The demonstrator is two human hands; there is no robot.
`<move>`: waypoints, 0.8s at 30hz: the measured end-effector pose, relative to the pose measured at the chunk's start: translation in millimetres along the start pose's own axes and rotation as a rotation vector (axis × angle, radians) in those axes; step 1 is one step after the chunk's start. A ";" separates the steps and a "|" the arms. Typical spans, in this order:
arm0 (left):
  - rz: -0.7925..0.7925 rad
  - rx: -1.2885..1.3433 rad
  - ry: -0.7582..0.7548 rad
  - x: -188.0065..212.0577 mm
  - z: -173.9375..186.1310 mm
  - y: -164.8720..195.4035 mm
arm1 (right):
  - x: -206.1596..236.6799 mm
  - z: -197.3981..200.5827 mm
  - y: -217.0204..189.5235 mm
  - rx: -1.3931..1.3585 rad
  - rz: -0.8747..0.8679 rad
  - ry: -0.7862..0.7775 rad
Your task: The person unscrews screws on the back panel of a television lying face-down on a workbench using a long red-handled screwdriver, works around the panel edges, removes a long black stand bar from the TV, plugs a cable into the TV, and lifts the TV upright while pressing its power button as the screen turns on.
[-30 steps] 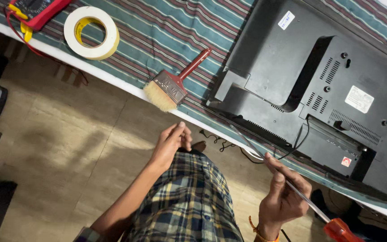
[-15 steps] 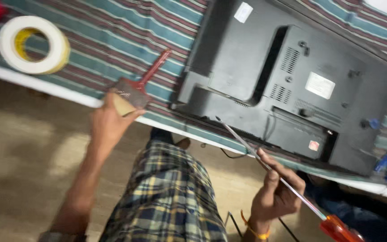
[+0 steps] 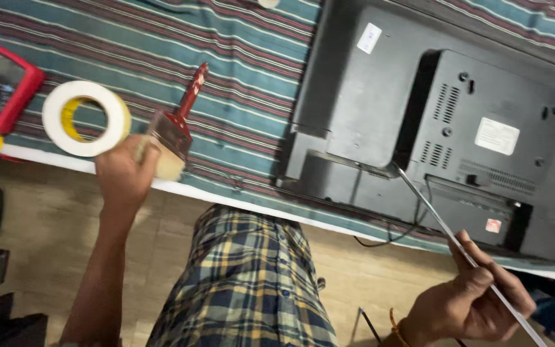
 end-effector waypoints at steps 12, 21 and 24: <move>0.234 -0.020 0.217 -40.5 13.1 -10.0 | 16.9 -44.7 -11.3 -0.091 -0.053 0.145; 0.414 1.129 -0.787 -0.3 -96.9 116.4 | 43.3 -62.2 -24.8 -0.333 -0.245 0.257; 0.477 1.316 -0.956 8.8 -105.5 146.9 | 53.4 -63.5 -29.9 -0.371 -0.288 0.281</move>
Point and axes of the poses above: each hand's wrist, its own x-axis away from the middle knuckle, its own z-axis out of the back of the hand, y = z × x, the point moved 1 cm from there along -x, towards the middle knuckle, and after that the axes turned 12 degrees about -x, right-handed, at the moved point
